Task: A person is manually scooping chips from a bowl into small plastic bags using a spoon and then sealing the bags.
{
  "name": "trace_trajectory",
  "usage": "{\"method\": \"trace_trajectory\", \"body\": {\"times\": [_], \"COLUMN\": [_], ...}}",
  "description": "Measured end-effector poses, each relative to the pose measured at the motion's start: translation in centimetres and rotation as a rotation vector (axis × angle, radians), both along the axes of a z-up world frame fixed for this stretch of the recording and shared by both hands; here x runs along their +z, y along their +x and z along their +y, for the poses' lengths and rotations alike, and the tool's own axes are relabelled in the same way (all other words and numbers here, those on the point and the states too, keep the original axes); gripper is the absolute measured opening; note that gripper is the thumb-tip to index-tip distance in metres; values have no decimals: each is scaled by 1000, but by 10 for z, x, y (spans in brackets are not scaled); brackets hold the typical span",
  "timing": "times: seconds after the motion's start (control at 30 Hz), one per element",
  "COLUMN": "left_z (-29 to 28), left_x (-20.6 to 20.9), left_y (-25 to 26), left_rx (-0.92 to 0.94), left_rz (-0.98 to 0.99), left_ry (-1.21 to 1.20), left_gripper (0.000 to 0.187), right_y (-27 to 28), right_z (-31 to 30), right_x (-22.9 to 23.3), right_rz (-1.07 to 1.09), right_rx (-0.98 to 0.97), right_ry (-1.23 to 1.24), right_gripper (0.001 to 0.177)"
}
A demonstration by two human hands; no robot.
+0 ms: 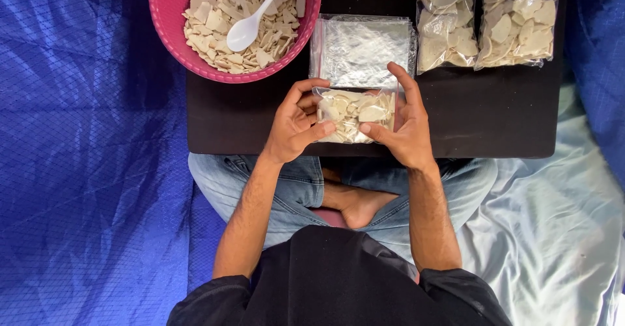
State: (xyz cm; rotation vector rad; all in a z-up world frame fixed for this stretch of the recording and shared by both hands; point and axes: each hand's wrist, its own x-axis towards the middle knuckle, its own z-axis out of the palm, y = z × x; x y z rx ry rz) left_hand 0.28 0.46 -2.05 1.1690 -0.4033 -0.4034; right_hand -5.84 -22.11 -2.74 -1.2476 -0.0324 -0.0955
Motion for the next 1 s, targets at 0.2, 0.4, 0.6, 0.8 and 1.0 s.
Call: {"method": "trace_trajectory", "body": {"times": [0.2, 0.4, 0.6, 0.8, 1.0], "left_z": [-3, -1, -2, -3, -1], "left_x": [12, 16, 15, 10, 16], "left_y": [-1, 1, -1, -3, -6], "left_rx": [-3, -36, -55, -48, -41], "left_rz": [-22, -39, -33, -40, -29], "left_ry": [-25, -27, -9, 36, 34], "left_gripper": [65, 71, 62, 52, 50], "right_y": [-1, -6, -5, -2, -2], "right_z": [2, 2, 8, 7, 7], "right_x": [13, 1, 5, 7, 10], "right_rz": [27, -13, -80, -97, -117], "right_rx": [0, 22, 56, 73, 75], "right_ry": [-1, -18, -33, -23, -44], "right_gripper": [96, 93, 84, 83, 104]}}
